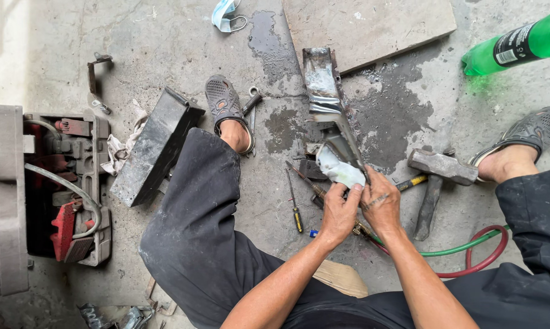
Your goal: The person sits on the workshop floor and uses a gas torch to heat and cut a metal car bracket, with visible flame and sparks. They wipe the part with a cloth, reposition it, and strike it with a sledgehammer, working the piece over the concrete.
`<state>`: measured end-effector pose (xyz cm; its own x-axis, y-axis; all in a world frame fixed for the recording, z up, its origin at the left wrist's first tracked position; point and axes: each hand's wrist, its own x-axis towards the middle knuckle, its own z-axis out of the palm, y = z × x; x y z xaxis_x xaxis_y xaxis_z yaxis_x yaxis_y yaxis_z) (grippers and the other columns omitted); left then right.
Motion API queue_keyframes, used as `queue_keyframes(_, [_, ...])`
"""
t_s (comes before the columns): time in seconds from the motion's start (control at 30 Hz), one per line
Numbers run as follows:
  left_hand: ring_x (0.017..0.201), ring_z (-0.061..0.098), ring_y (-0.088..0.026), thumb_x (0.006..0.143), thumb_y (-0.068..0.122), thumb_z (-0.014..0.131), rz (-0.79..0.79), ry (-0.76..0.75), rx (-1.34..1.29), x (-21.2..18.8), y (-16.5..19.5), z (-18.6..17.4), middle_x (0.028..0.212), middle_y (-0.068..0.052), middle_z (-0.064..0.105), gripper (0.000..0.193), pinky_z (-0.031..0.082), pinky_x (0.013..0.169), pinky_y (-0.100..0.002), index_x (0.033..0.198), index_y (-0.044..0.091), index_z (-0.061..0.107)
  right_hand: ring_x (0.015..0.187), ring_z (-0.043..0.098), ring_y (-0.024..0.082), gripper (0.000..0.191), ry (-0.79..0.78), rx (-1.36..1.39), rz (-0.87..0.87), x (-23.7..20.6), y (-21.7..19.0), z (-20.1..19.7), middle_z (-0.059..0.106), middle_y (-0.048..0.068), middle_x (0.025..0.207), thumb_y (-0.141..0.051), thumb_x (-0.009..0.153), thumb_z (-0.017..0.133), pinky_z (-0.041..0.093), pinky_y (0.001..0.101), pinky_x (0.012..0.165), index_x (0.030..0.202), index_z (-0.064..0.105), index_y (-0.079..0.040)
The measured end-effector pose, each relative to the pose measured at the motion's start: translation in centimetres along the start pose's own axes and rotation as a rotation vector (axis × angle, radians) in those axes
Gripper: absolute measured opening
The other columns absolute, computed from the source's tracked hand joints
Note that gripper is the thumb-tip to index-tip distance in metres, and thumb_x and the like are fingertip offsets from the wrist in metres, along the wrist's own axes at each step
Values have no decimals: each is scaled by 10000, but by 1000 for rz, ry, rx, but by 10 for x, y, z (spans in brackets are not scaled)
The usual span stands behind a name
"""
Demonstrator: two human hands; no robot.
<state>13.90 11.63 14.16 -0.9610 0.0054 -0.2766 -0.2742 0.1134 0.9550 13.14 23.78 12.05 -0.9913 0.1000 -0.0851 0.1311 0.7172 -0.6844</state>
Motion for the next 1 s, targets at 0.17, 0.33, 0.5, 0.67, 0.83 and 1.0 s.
queue_keyframes(0.17, [842,604,-183,1013,234,590,-109,-25,-60,-1,-8,11,922,-140,663,306,501,756,-360,1057,-61,656,988,732,376,341,47,-48,-104,7,13,-18,715,255,1180,-18,944,590,575,412,900,1268,668,57])
queue_keyframes(0.33, [733,543,-153,1020,258,617,-207,-90,24,-15,-21,21,732,-120,621,385,484,666,-366,917,-113,632,986,742,339,322,27,-42,24,21,40,-43,729,214,1183,-69,972,631,576,387,908,1282,701,-20])
queue_keyframes(0.5, [763,607,-137,973,258,603,-295,-136,-38,-24,-31,26,792,-112,681,350,505,696,-348,968,-89,651,1036,715,370,295,19,-37,17,29,60,-60,721,221,1183,-103,978,661,554,400,891,1261,715,-37])
queue_keyframes(0.67, [803,603,-135,961,247,620,-354,-81,-60,-15,-44,27,833,-115,697,335,508,733,-342,961,-87,652,1097,700,374,306,13,-53,-8,29,68,-58,712,225,1209,-85,973,661,542,402,936,1270,717,-39])
queue_keyframes(0.83, [789,585,-130,968,245,627,-389,-60,-61,-10,-50,29,824,-99,684,333,503,719,-332,939,-85,655,1160,689,369,339,71,-102,-139,21,69,-46,705,231,1242,-48,929,657,534,400,1016,1260,707,3])
queue_keyframes(1.0, [749,575,-117,996,256,627,-362,-84,-153,-2,-53,31,824,-80,669,318,492,649,-316,959,-59,646,1119,705,367,342,74,-51,-62,15,64,-41,712,234,1225,-62,923,668,546,399,973,1254,696,17])
